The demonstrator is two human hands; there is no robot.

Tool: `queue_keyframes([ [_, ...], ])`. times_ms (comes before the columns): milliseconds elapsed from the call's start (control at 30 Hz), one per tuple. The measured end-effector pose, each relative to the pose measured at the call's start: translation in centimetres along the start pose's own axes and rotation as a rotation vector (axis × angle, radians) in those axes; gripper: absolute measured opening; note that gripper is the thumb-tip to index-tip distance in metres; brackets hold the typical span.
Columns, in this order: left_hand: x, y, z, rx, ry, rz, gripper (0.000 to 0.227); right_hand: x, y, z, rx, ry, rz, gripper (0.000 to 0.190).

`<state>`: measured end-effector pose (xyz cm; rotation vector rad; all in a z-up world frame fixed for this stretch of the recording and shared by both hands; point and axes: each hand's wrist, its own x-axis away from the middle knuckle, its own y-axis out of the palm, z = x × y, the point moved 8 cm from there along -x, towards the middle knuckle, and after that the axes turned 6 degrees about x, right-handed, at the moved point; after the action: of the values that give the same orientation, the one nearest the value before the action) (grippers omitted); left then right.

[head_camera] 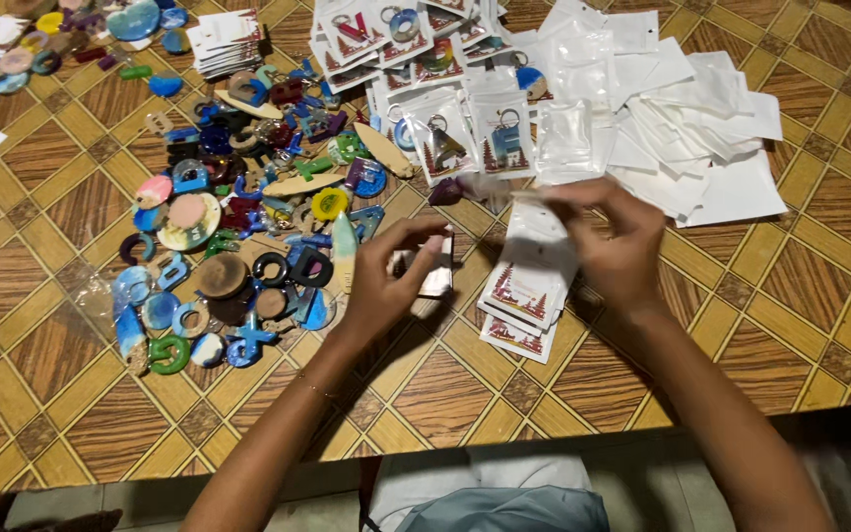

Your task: The person places small wooden keychains and paper backing cards into clear plastic bags by hand.

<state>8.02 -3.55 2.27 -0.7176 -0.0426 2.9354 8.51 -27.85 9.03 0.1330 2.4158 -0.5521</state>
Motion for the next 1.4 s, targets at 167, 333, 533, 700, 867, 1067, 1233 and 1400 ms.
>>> queue_keyframes([
  [167,-1.1,0.2,-1.8,0.389,-0.297,0.067,0.027,2.9,5.0,-1.2,0.441,-0.655,-0.052,0.013],
  [333,-1.6,-1.1,-0.3,0.291,-0.296,0.187,0.044,2.9,7.5,-5.0,0.588,-0.763,-0.122,0.014],
  [533,0.3,-0.7,-3.2,0.411,-0.455,0.181,0.03,2.7,5.0,-2.9,0.494,-0.871,-0.086,0.014],
  [700,-0.4,-0.2,2.5,-0.004,-0.016,0.055,0.024,-2.6,-2.5,6.1,0.805,-0.563,0.118,0.021],
  [867,-0.5,0.3,2.2,-0.061,0.046,0.014,0.024,-3.7,-6.4,14.8,0.762,-0.24,-0.108,0.035],
  [1067,-0.4,0.4,2.9,-0.087,0.05,-0.068,0.021,-3.1,-13.3,20.5,1.113,0.016,0.009,0.016],
  [1233,-0.2,0.5,3.6,-0.13,0.068,-0.06,0.021,-1.9,-14.3,21.2,1.072,0.141,-0.041,0.031],
  [1400,-0.1,0.6,2.8,-0.123,0.06,-0.083,0.021,-1.6,-13.6,21.6,1.059,0.001,-0.068,0.046],
])
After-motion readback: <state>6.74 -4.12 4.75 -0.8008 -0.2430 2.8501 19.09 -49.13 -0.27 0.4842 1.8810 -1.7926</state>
